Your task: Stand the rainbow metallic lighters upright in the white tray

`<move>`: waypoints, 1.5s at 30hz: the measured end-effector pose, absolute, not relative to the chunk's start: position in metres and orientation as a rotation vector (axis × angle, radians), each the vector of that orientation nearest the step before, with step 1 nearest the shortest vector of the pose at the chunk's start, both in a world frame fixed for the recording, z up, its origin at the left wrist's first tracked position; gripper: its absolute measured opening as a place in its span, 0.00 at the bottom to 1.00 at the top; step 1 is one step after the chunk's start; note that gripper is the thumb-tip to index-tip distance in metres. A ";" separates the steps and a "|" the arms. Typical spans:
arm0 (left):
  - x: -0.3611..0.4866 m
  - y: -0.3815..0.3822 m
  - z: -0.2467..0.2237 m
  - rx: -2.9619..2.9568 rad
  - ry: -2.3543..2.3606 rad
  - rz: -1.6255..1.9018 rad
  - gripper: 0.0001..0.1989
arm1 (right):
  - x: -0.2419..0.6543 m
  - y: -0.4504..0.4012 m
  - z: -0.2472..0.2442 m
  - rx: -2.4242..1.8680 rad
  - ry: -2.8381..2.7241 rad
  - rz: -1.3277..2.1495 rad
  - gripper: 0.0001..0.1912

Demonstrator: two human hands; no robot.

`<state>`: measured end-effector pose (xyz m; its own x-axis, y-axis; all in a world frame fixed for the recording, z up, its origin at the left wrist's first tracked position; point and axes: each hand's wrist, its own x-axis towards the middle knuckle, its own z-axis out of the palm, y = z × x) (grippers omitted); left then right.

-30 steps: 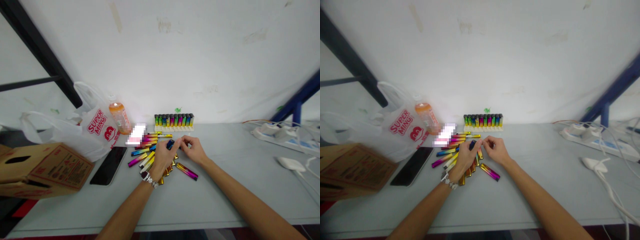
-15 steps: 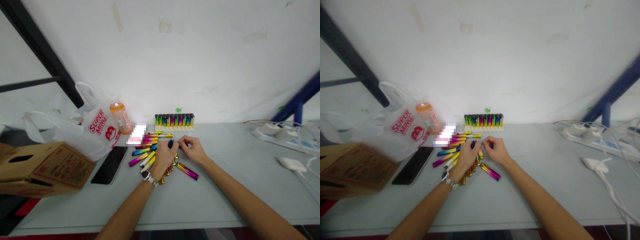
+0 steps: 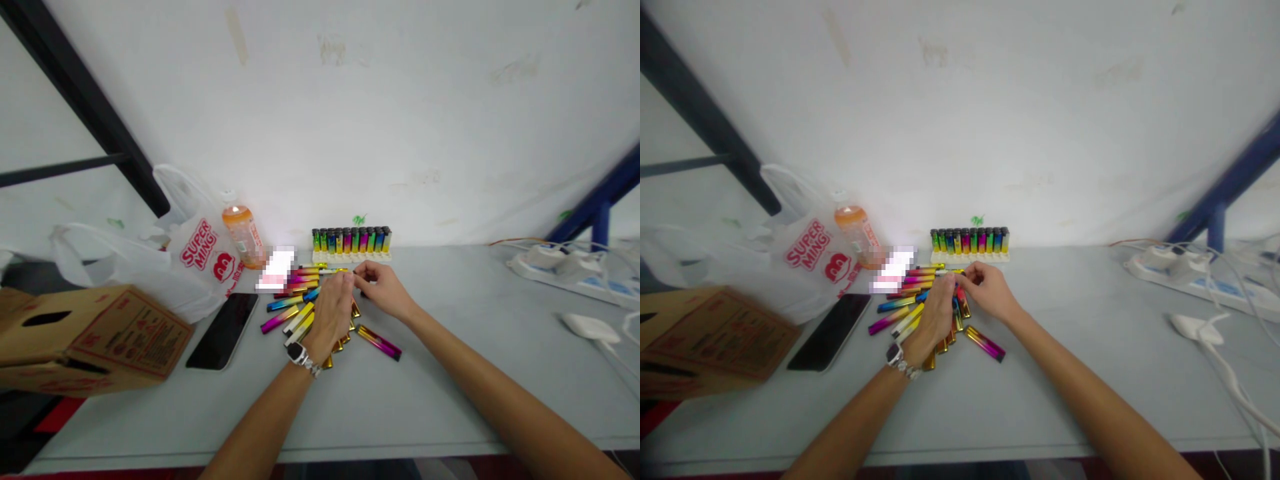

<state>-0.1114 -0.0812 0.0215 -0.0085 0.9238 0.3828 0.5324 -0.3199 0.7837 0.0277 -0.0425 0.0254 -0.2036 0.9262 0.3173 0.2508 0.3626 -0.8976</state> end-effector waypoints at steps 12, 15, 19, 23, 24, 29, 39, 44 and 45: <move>-0.142 -0.053 0.014 1.641 1.901 1.471 0.13 | -0.002 0.050 0.075 -1.023 -2.064 0.357 0.08; -0.145 -0.050 0.010 1.760 1.903 1.377 0.09 | -0.016 0.069 0.076 -1.085 -2.208 0.201 0.07; -0.139 -0.055 0.011 1.911 1.854 1.264 0.09 | -0.025 0.080 0.071 -1.153 -2.327 0.069 0.07; -0.134 -0.059 0.015 1.934 1.838 1.218 0.08 | -0.026 0.086 0.067 -1.143 -2.343 0.065 0.08; -0.133 -0.059 0.016 1.934 1.840 1.208 0.08 | -0.027 0.087 0.066 -1.137 -2.337 0.069 0.07; -0.132 -0.059 0.016 1.938 1.859 1.177 0.09 | -0.030 0.091 0.065 -1.124 -2.326 0.060 0.07; -0.130 -0.059 0.013 1.955 1.898 1.095 0.08 | -0.032 0.084 0.064 -1.218 -2.332 0.044 0.09; -0.130 -0.059 0.011 1.961 1.890 1.083 0.09 | -0.024 0.073 0.067 -1.183 -2.353 -0.117 0.14; -0.130 -0.059 0.011 1.966 1.883 1.082 0.09 | -0.022 0.072 0.068 -1.196 -2.359 -0.113 0.14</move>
<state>-0.1302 -0.0593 0.0105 -0.0869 0.9309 0.3548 0.7754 -0.1604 0.6108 -0.0223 0.0718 0.0676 -0.4966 0.7369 0.4587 0.7775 0.6126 -0.1424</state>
